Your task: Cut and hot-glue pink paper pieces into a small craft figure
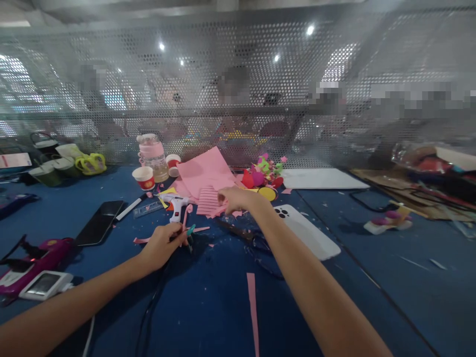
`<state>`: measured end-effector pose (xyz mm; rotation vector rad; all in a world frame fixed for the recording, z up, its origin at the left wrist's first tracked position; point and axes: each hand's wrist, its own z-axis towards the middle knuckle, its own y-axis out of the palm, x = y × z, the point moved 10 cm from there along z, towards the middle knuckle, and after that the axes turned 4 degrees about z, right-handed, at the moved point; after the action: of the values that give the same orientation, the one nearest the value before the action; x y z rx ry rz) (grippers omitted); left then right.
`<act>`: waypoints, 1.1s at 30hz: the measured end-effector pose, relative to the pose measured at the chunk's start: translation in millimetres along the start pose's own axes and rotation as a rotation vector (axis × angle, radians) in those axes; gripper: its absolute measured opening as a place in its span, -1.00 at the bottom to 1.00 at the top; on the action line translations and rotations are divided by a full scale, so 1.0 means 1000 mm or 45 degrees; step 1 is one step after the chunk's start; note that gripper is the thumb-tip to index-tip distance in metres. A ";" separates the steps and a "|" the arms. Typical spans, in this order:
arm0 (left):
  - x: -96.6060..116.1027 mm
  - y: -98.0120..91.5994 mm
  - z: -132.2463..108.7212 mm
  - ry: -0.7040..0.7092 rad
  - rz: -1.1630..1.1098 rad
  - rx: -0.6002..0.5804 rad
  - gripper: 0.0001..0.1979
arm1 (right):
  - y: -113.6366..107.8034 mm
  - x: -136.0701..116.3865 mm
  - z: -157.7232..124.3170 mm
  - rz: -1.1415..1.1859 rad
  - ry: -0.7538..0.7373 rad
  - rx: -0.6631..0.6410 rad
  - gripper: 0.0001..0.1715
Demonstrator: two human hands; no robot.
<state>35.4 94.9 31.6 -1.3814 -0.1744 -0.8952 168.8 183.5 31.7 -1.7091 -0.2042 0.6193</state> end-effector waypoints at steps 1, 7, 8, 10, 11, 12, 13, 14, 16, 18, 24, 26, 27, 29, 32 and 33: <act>0.000 0.000 0.000 0.002 0.001 -0.001 -0.74 | 0.005 -0.001 0.001 0.007 0.019 -0.016 -0.59; -0.002 0.002 0.000 0.003 0.021 -0.021 -0.73 | -0.003 0.003 0.004 -0.013 0.023 0.068 -0.91; -0.002 0.002 0.000 0.002 0.021 -0.019 -0.73 | -0.007 0.005 0.003 -0.011 0.016 0.083 -0.90; -0.003 0.003 0.000 0.003 0.010 -0.015 -0.72 | -0.017 0.007 0.000 0.020 -0.007 0.117 -0.83; -0.002 0.003 0.000 0.006 0.000 -0.014 -0.72 | -0.022 0.008 -0.002 0.042 -0.014 0.146 -0.80; -0.002 0.002 -0.001 0.009 -0.013 -0.011 -0.72 | -0.027 0.009 -0.004 0.064 -0.016 0.181 -0.79; -0.001 0.002 -0.001 0.014 -0.027 -0.008 -0.72 | -0.031 0.010 -0.005 0.088 -0.017 0.218 -0.79; 0.000 0.002 -0.001 0.017 -0.042 -0.004 -0.72 | -0.035 0.011 -0.007 0.114 -0.015 0.253 -0.79; 0.000 0.000 -0.001 0.013 -0.069 0.004 -0.72 | -0.041 0.013 -0.009 0.181 -0.011 0.317 -0.78; 0.000 0.000 -0.001 0.000 -0.094 0.005 -0.72 | -0.047 0.014 -0.011 0.258 -0.015 0.396 -0.75; -0.002 -0.001 -0.002 -0.039 -0.134 0.009 -0.71 | -0.059 0.008 -0.013 0.378 -0.088 0.557 -0.53; -0.003 -0.001 -0.002 -0.059 -0.138 0.023 -0.71 | -0.061 0.004 -0.015 0.396 -0.119 0.592 -0.51; -0.004 -0.002 -0.002 -0.068 -0.139 0.033 -0.71 | -0.064 0.003 -0.017 0.403 -0.132 0.629 -0.51; -0.004 -0.003 -0.002 -0.074 -0.137 0.050 -0.71 | -0.072 0.000 -0.021 0.415 -0.159 0.732 -0.51; -0.004 -0.005 -0.002 -0.068 -0.144 0.072 -0.70 | -0.082 0.002 -0.028 0.517 -0.189 0.882 -0.53; -0.004 -0.006 -0.002 -0.066 -0.150 0.079 -0.70 | -0.083 0.003 -0.029 0.587 -0.198 0.905 -0.53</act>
<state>28.2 95.8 32.9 -1.3483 -0.3231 -0.9442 202.4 180.5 112.7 -1.0125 0.2881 1.0219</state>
